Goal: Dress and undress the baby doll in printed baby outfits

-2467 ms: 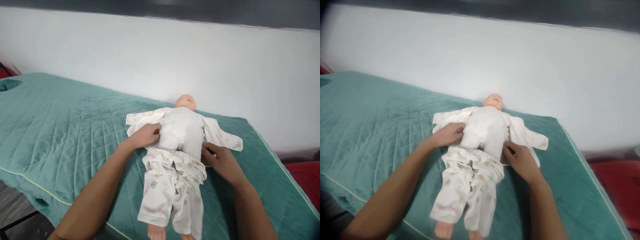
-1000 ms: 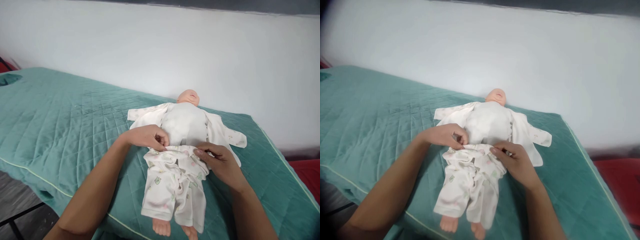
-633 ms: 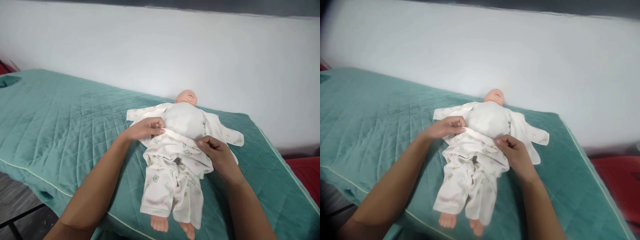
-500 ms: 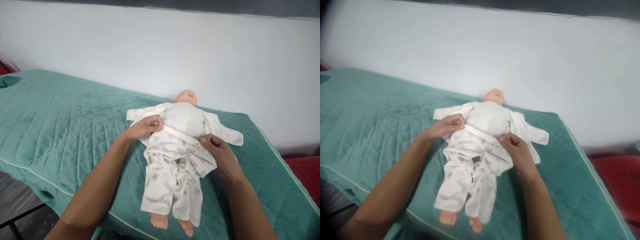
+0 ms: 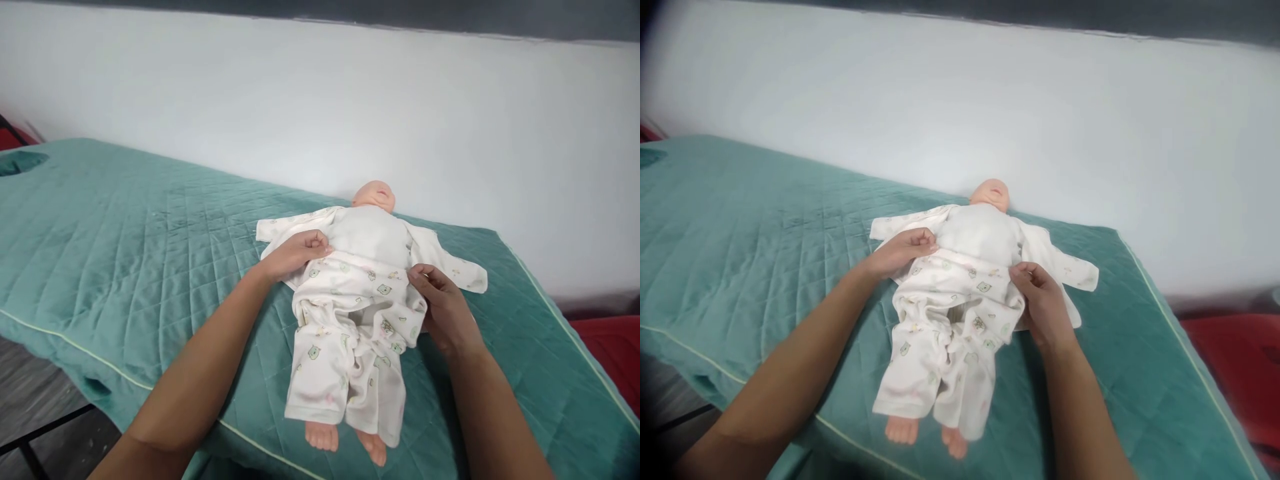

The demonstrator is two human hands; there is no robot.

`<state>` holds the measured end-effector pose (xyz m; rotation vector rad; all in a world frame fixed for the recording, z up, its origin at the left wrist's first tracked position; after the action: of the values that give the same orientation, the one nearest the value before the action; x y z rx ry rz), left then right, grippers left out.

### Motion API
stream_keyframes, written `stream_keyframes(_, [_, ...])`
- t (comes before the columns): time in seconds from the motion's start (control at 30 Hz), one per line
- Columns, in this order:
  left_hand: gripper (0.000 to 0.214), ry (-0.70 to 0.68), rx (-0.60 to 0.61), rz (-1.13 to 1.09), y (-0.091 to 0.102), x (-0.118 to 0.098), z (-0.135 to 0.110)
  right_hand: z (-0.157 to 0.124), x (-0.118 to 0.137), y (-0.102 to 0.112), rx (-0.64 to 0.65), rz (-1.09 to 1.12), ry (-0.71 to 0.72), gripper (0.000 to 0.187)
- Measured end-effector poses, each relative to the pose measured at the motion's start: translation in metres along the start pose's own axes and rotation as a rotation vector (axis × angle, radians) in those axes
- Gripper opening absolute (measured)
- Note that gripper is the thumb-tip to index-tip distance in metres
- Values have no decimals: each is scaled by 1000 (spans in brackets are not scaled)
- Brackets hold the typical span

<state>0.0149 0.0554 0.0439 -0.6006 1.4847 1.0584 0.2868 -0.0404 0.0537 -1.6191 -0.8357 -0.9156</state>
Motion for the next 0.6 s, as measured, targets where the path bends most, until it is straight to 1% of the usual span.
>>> stream_keyframes(0.13, [31,34,146,85,6,-5,-5,3,2,8,38,-177,9,31])
stream_keyframes(0.23, [27,61,270,146,13,-11,-9,3,8,15,127,-312,-3,32])
stream_keyframes(0.37, [21,98,418,121,17,-14,-13,1,15,20,253,-459,-19,33])
stream_keyframes(0.47, [21,79,464,134,16,-11,-11,1,14,22,267,-563,-12,34])
stream_keyframes(0.6, [13,43,441,231,13,-5,-7,4,8,24,219,-687,24,29])
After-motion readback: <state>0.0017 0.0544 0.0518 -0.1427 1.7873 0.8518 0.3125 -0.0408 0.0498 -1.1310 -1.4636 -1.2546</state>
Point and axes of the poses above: each hand's wrist, its own z-axis towards the middle knuckle, its own y-axis out of the back of the hand, x = y × z, the point moved 1 cm from there along z, towards the middle knuckle, and after that the axes turned 15 degrees about z, right-handed, at the moved point
